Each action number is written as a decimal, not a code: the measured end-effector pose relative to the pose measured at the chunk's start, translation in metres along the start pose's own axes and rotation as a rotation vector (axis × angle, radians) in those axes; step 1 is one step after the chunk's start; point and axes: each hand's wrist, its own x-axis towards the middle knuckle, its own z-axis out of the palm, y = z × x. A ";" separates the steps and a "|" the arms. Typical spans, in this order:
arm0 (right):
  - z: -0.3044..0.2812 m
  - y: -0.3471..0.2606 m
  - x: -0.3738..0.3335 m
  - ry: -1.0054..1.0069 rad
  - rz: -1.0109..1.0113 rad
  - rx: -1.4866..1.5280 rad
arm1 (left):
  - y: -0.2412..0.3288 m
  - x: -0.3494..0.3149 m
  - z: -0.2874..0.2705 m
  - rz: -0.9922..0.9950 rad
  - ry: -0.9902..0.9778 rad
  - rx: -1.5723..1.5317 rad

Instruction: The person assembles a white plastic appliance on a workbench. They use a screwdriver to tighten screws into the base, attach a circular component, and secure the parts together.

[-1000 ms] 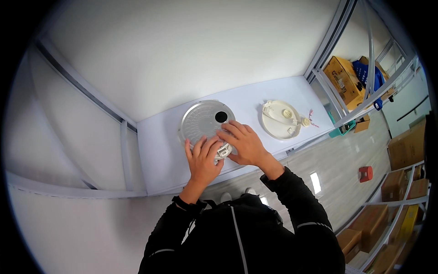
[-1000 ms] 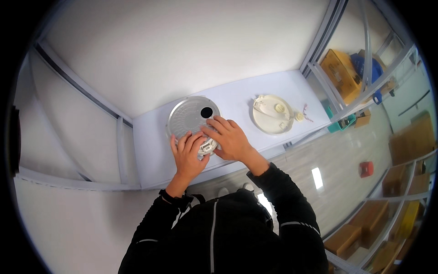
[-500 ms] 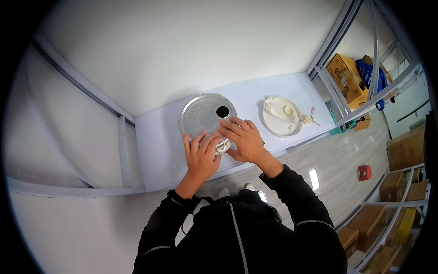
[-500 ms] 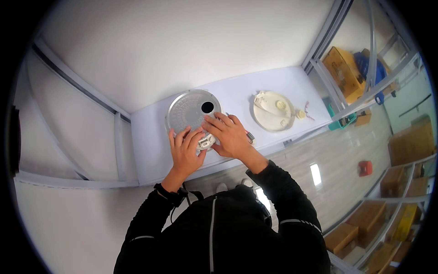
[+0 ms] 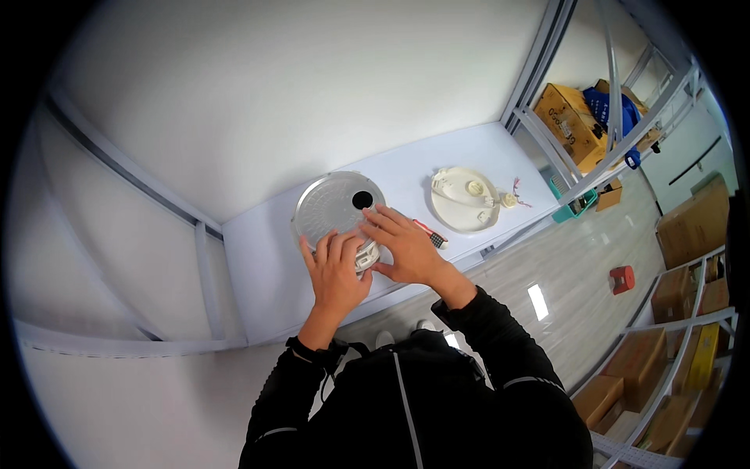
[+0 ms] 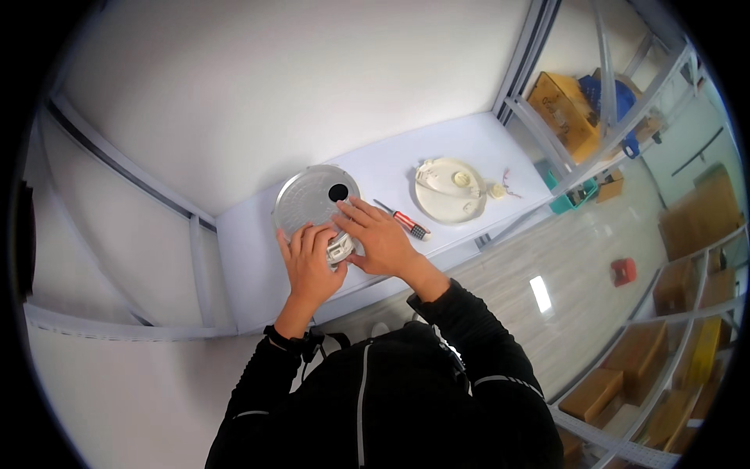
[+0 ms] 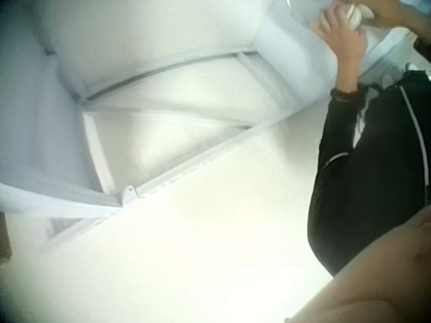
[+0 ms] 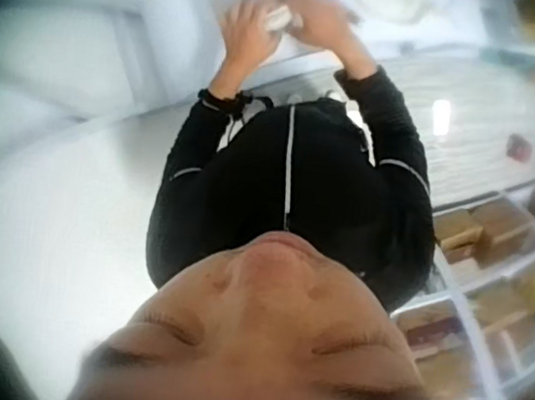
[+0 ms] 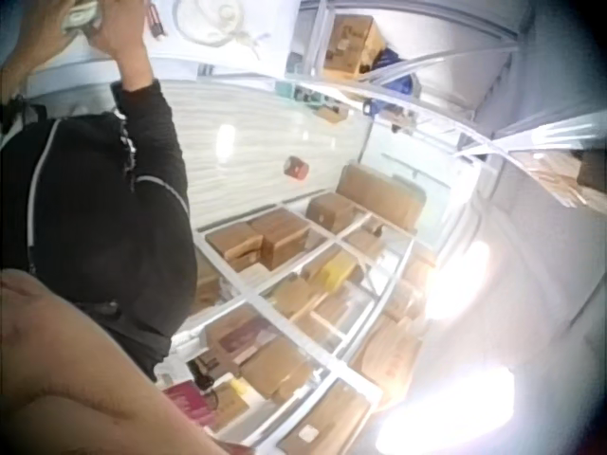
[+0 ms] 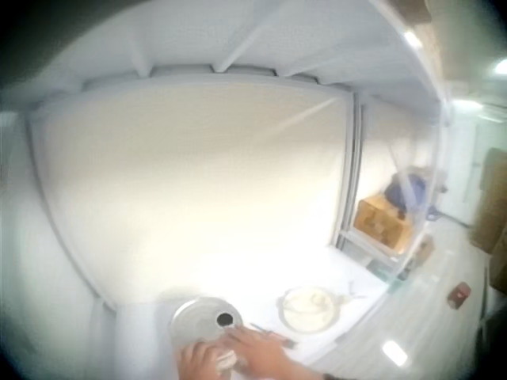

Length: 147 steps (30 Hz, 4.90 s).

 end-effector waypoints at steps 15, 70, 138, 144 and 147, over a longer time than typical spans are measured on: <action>-0.125 0.040 -0.060 0.141 0.369 0.001 | 0.072 0.056 0.003 0.093 -0.019 -0.203; -0.231 0.319 -0.088 0.024 0.430 0.575 | 0.168 0.108 0.274 -1.029 -0.208 -0.194; -0.245 0.244 -0.061 -0.043 0.525 0.764 | 0.222 0.150 0.227 -0.809 0.548 -1.124; -0.245 0.252 -0.062 -0.201 0.612 0.873 | 0.230 0.157 0.221 -0.764 0.451 -1.179; -0.244 0.256 -0.065 -0.262 0.529 0.881 | 0.232 0.156 0.219 -0.775 0.436 -1.205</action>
